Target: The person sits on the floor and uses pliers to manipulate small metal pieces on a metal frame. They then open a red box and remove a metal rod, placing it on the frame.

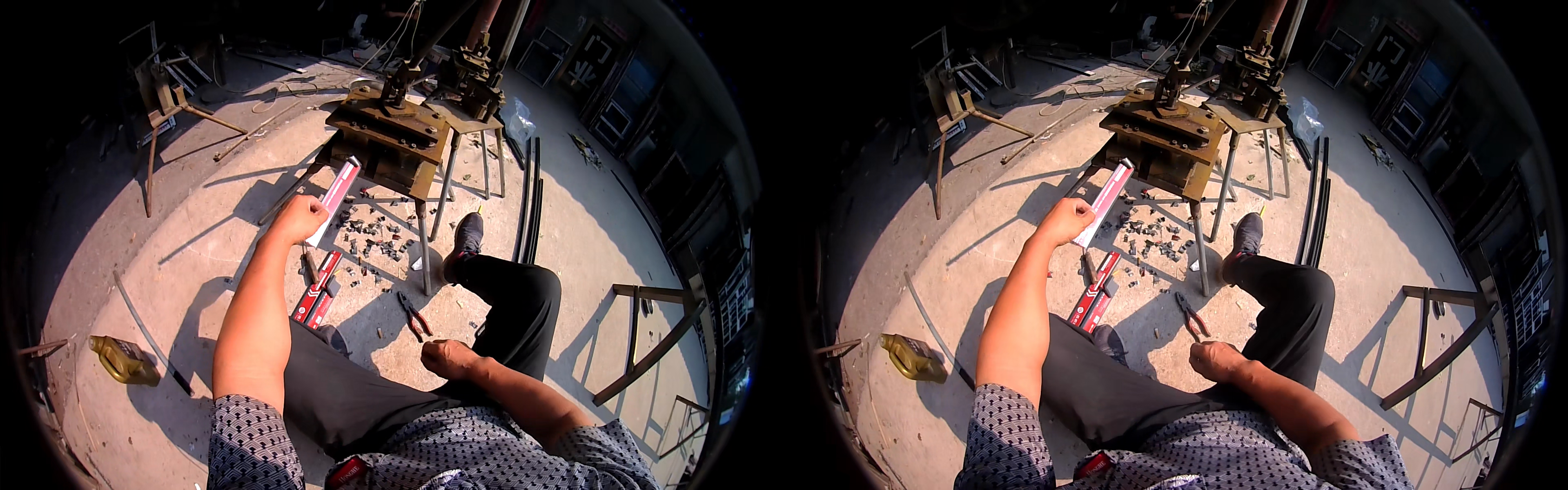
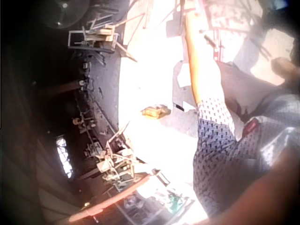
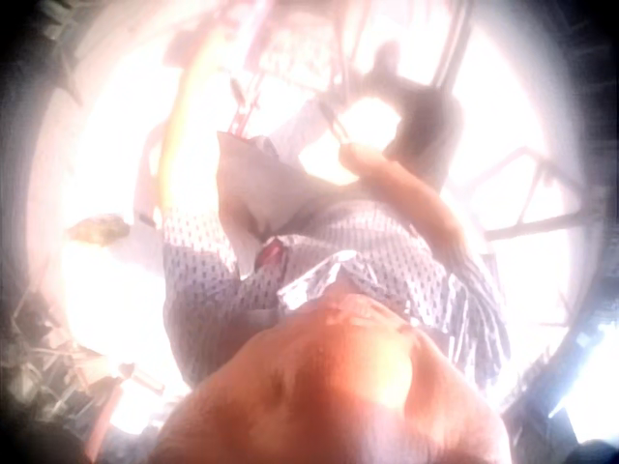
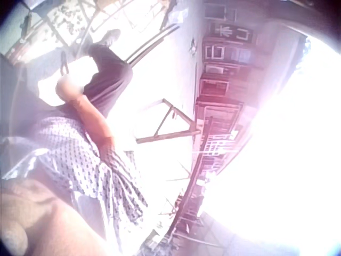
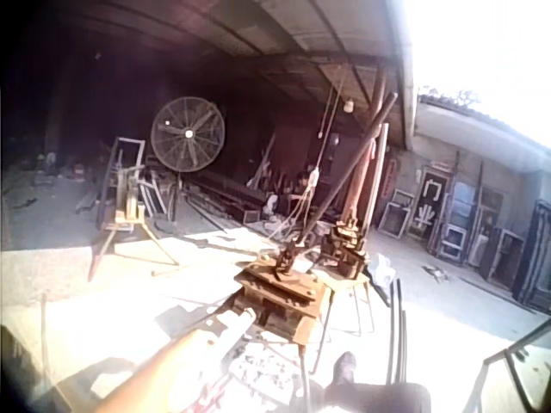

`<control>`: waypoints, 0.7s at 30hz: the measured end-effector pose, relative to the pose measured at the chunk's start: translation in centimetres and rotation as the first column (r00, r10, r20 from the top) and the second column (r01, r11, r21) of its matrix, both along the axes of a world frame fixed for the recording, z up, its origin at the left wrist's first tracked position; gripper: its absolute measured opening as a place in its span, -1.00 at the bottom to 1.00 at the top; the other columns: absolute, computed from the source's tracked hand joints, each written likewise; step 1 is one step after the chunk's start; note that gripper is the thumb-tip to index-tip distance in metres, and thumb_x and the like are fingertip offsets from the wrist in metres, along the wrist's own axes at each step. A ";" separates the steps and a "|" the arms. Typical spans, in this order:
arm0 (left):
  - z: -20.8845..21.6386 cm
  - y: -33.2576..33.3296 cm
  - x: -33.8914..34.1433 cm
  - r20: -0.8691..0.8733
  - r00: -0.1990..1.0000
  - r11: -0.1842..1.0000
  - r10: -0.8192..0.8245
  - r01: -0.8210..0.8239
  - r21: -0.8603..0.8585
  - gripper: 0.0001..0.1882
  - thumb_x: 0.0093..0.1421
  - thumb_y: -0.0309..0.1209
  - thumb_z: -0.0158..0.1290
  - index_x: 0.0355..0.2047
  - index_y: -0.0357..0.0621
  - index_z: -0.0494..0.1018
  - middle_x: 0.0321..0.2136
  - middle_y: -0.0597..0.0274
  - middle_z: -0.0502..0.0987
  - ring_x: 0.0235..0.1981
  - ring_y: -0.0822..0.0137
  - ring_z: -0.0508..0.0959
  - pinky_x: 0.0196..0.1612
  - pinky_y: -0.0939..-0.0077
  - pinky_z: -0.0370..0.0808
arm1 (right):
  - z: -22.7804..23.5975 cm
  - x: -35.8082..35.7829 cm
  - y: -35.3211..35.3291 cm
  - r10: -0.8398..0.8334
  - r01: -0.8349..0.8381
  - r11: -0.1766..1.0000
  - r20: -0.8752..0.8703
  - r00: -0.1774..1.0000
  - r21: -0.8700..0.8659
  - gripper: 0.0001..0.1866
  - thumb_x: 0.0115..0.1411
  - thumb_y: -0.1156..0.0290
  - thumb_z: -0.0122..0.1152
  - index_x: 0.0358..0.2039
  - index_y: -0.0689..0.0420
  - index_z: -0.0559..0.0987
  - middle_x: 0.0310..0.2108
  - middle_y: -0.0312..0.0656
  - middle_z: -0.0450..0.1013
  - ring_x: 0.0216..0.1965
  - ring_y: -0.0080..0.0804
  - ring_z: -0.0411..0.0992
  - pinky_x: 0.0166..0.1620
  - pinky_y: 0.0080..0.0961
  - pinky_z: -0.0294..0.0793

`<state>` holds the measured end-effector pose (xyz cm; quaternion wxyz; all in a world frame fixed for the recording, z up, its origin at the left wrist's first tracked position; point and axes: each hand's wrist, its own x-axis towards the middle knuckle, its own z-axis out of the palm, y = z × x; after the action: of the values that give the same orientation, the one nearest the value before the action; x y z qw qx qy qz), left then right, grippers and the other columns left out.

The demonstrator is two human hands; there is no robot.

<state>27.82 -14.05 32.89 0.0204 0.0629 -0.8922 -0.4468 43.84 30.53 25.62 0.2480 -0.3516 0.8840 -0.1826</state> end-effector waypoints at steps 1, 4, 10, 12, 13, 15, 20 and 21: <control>-0.2 -0.2 -0.2 0.011 1.000 1.000 0.004 -0.003 -0.010 -0.68 0.27 -0.25 0.25 -0.15 -0.27 0.71 -0.29 -0.06 0.76 -0.26 0.18 0.75 -0.12 0.26 0.63 | 0.9 -0.5 -0.2 -0.003 0.003 1.000 -0.016 1.000 -0.018 -0.77 0.38 0.27 0.14 -0.31 0.18 0.52 -0.32 0.12 0.61 -0.22 0.24 0.61 -0.15 0.07 0.60; -0.1 0.5 -0.6 0.012 1.000 1.000 0.009 -0.008 -0.008 -0.66 0.26 -0.23 0.25 -0.14 -0.27 0.72 -0.27 -0.08 0.76 -0.24 0.15 0.76 -0.11 0.25 0.64 | 3.5 -2.5 -0.3 -0.030 0.027 0.999 -0.116 0.993 -0.027 -0.78 0.38 0.27 0.18 -0.28 0.17 0.55 -0.34 0.07 0.58 -0.24 0.19 0.60 -0.14 0.02 0.60; 1.2 1.8 -0.7 0.090 0.996 0.995 0.028 -0.019 -0.093 -0.63 0.28 -0.22 0.26 -0.07 -0.26 0.69 -0.17 -0.09 0.75 -0.11 0.06 0.75 -0.01 0.19 0.62 | 14.0 -8.3 -0.6 -0.132 0.104 0.987 -0.247 0.960 -0.125 -0.77 0.39 0.30 0.21 -0.21 0.24 0.62 -0.30 0.04 0.60 -0.24 0.06 0.63 -0.10 -0.17 0.63; 1.7 2.7 -0.9 0.132 0.990 0.994 0.045 -0.031 -0.104 -0.62 0.29 -0.21 0.26 -0.05 -0.26 0.68 -0.15 -0.12 0.74 -0.09 0.01 0.75 0.01 0.18 0.62 | 18.1 -11.3 -0.2 -0.258 0.219 0.963 -0.305 0.917 -0.156 -0.81 0.38 0.39 0.24 -0.16 0.27 0.65 -0.29 0.05 0.62 -0.25 -0.06 0.65 -0.11 -0.26 0.65; 2.1 2.6 -0.9 0.151 0.987 0.992 0.058 -0.040 -0.119 -0.59 0.29 -0.18 0.26 -0.02 -0.26 0.67 -0.10 -0.14 0.73 -0.05 -0.01 0.74 0.04 0.17 0.62 | 20.4 -12.9 -0.1 -0.294 0.210 0.937 -0.301 0.907 -0.280 -0.81 0.40 0.39 0.24 -0.16 0.28 0.64 -0.29 0.01 0.62 -0.26 -0.23 0.65 -0.13 -0.31 0.65; 1.9 2.1 -0.6 0.145 0.986 0.984 0.085 -0.060 -0.167 -0.56 0.30 -0.17 0.25 0.03 -0.25 0.66 -0.05 -0.16 0.71 0.00 -0.05 0.72 0.08 0.14 0.61 | 25.1 -15.9 -1.3 -0.434 0.303 0.854 -0.257 0.863 -0.423 -0.75 0.41 0.30 0.23 -0.19 0.27 0.62 -0.32 0.03 0.63 -0.26 -0.12 0.66 -0.13 -0.23 0.61; 2.7 2.7 -1.8 0.126 0.987 0.941 0.100 -0.053 -0.333 -0.51 0.32 -0.12 0.22 0.09 -0.23 0.62 0.11 -0.21 0.63 0.16 -0.11 0.62 0.21 0.11 0.54 | 38.7 -25.0 -2.9 -0.552 0.159 0.729 -0.435 0.711 -0.666 -0.48 0.51 -0.02 0.19 0.08 0.25 0.59 -0.13 -0.08 0.66 -0.02 -0.29 0.64 0.05 -0.31 0.61; 2.4 1.6 -1.7 0.120 0.990 0.955 0.080 -0.042 -0.292 -0.51 0.33 -0.07 0.20 0.06 -0.23 0.62 0.09 -0.20 0.63 0.13 -0.12 0.63 0.20 0.09 0.55 | 42.0 -26.4 -4.4 -0.548 0.096 0.662 -0.392 0.739 -0.743 -0.39 0.50 -0.12 0.16 0.13 0.25 0.55 -0.02 -0.10 0.58 0.00 -0.34 0.60 0.08 -0.30 0.65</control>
<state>26.12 -12.45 35.31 -0.0154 0.1159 -0.9449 -0.3057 17.47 26.15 67.58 -0.2228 -0.2827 0.8341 -0.4180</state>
